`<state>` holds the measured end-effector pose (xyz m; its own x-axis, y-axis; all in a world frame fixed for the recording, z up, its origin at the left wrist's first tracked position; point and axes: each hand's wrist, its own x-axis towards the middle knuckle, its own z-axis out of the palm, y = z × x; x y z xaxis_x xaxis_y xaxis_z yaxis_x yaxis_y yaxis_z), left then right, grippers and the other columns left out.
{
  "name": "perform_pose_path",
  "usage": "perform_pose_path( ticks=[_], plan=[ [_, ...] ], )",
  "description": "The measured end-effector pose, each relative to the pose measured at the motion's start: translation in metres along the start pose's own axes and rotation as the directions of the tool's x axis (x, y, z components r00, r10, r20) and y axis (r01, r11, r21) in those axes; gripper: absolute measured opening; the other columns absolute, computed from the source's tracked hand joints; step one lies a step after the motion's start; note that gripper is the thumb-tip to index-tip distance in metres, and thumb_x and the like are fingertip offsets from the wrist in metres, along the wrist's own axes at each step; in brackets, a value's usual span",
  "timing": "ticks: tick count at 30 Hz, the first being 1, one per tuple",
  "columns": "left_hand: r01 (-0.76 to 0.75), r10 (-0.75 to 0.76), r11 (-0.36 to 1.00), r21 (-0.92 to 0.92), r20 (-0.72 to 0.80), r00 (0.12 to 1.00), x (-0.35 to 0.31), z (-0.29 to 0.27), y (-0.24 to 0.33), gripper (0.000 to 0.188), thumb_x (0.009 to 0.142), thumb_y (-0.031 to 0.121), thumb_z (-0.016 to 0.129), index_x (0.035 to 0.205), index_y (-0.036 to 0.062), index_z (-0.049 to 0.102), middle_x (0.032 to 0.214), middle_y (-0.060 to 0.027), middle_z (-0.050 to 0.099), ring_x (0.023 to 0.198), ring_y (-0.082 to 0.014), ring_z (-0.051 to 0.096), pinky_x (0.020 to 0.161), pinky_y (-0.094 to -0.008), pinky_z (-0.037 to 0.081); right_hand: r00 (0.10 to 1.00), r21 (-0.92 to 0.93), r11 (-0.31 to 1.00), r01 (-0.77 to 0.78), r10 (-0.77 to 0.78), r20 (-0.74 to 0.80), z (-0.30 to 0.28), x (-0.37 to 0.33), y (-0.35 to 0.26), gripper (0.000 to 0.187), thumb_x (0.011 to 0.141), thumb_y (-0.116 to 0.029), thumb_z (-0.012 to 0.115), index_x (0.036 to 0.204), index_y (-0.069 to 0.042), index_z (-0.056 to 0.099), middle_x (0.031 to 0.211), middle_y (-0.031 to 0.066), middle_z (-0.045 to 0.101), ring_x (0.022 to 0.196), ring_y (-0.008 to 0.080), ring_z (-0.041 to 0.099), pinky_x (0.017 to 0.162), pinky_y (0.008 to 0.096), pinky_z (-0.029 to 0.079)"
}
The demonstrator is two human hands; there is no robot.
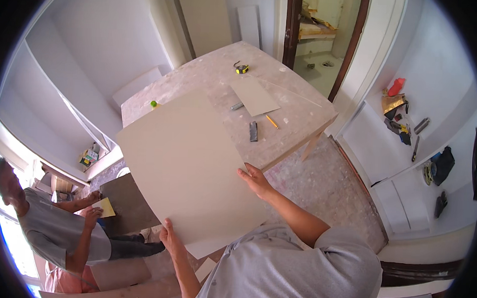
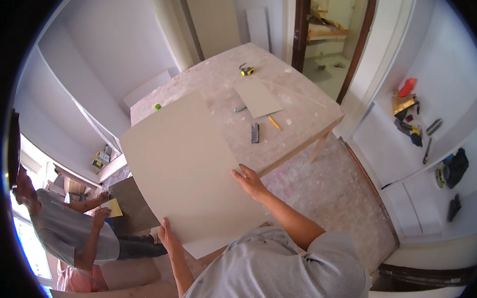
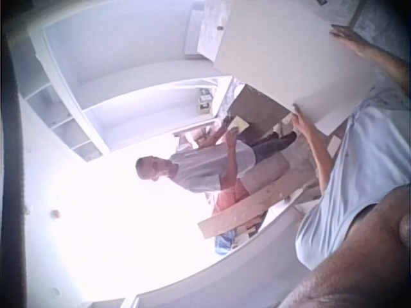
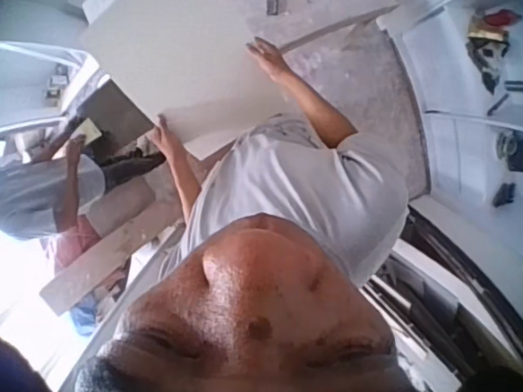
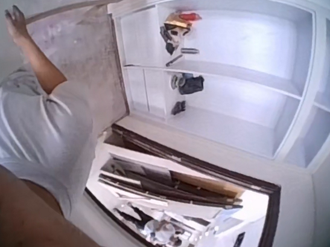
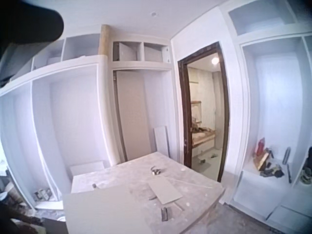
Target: The person handles large flat panels, places them on a work table, and uses a spirit level and tape measure to check alignment and dimensions. They also retrieve a utility knife from a green bag and assist in positioning panels with coworkers.
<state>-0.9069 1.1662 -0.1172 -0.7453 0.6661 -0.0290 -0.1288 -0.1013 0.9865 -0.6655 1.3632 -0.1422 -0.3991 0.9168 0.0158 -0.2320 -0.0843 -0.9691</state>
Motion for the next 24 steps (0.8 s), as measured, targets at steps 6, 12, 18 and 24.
perform_pose_path(
  ticks=[6,12,18,24],
  plan=[
    [0.029,-0.023,0.992,0.125,-0.049,0.999,-0.005,0.001,0.007,0.038,0.089,0.04,0.055,0.081,0.0025,0.058,0.07,0.0016,0.055,0.062,-0.0049,0.047,0.054,-0.0203,0.036,1.0,-0.23,0.973,-0.03,0.031,0.002,-0.006,0.009,0.004,0.046,0.088,-0.032,0.057,0.115,0.004,0.049,0.098,0.0064,0.058,0.08,0.0096,0.049,0.072,0.0238,0.042],
    [0.221,-0.22,0.975,0.002,0.131,0.967,-0.016,-0.01,0.028,0.028,0.083,0.02,0.063,0.1,-0.0026,0.059,0.089,-0.0059,0.063,0.078,-0.0135,0.058,0.069,-0.0271,0.047,0.99,0.026,0.991,-0.133,0.132,0.042,-0.014,0.018,0.017,0.06,0.084,-0.021,0.063,0.131,0.003,0.035,0.116,0.0101,0.053,0.104,0.0143,0.052,0.093,0.027,0.039],
    [0.114,-0.129,0.968,0.224,0.051,0.99,-0.035,-0.055,0.029,0.035,0.082,0.034,0.065,0.093,0.0011,0.065,0.08,0.0007,0.062,0.074,-0.0074,0.053,0.066,-0.0251,0.043,0.951,0.162,0.961,-0.223,0.178,0.253,0.018,0.04,0.012,0.047,0.086,-0.006,0.056,0.129,-0.002,0.036,0.117,0.0089,0.052,0.105,0.0188,0.051,0.093,0.0343,0.041],
    [-0.06,0.007,0.979,-0.194,-0.26,0.966,-0.176,-0.109,0.017,0.032,0.082,0.03,0.066,0.096,0.0019,0.065,0.085,0.0009,0.064,0.077,-0.0067,0.056,0.068,-0.023,0.046,0.636,-0.141,0.93,-0.34,0.338,0.694,0.099,-0.001,0.042,0.043,0.087,-0.01,0.055,0.126,-0.001,0.039,0.12,0.0109,0.051,0.108,0.0203,0.05,0.09,0.0342,0.043]
  ],
)
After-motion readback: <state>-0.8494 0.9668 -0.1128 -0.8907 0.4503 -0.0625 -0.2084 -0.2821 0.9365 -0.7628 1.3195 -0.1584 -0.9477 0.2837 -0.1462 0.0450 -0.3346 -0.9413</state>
